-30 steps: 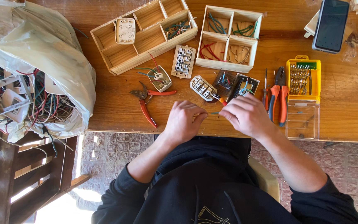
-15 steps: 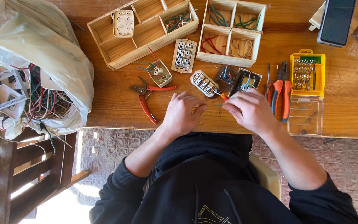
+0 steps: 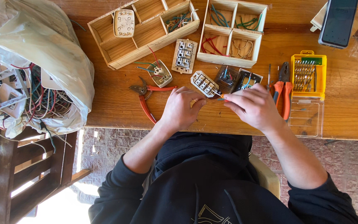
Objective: The person uses a screwdriver to tighten screws on a small electrical component, likely a switch or socket, while seated at a wooden workbench. They manipulate wires and adjust the component's internal parts, then place the finished unit into a wooden organizer box.
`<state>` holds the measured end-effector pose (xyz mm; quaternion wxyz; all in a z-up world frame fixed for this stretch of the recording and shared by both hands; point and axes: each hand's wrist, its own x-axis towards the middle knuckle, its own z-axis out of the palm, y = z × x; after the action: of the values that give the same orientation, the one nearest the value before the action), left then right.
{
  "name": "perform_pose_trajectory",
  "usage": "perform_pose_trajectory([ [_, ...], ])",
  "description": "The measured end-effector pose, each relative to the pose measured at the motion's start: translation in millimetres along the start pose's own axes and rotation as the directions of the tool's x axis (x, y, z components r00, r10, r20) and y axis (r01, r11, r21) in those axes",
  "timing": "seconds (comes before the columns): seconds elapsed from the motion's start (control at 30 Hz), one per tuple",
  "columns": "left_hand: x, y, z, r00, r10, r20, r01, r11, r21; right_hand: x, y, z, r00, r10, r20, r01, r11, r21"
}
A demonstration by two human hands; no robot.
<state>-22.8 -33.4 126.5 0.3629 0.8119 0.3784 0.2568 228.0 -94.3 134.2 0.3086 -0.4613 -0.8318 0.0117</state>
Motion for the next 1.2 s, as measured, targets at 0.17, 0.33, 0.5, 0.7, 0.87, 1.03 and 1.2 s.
perform_pose_trajectory([
  [0.17,3,9,-7,1.0,0.014,0.014,-0.014,1.0,0.001,-11,18,4,0.994,0.113,0.008,-0.113,0.988,0.108],
  [0.33,4,3,-3,1.0,0.001,-0.022,-0.001,1.0,0.016,-9,13,9,0.989,0.149,-0.012,-0.147,0.983,0.112],
  [0.5,6,4,-6,1.0,-0.006,-0.005,0.006,0.999,-0.034,0,14,-2,0.996,0.076,-0.05,-0.073,0.996,0.048],
  [0.7,5,1,-5,0.999,-0.017,-0.035,0.018,1.0,0.009,1,10,5,0.991,0.128,-0.045,-0.119,0.979,0.167],
  [0.87,3,6,-5,0.999,-0.018,-0.031,0.018,1.0,-0.022,-9,18,4,0.994,0.068,-0.082,-0.063,0.996,0.063],
  [1.03,2,2,-5,0.999,-0.002,-0.044,0.003,1.0,0.011,-20,26,13,0.987,0.159,-0.02,-0.155,0.978,0.138],
  [1.2,1,2,-3,0.999,-0.015,-0.036,0.015,1.0,-0.016,-1,5,-2,0.989,0.15,-0.009,-0.146,0.974,0.174],
])
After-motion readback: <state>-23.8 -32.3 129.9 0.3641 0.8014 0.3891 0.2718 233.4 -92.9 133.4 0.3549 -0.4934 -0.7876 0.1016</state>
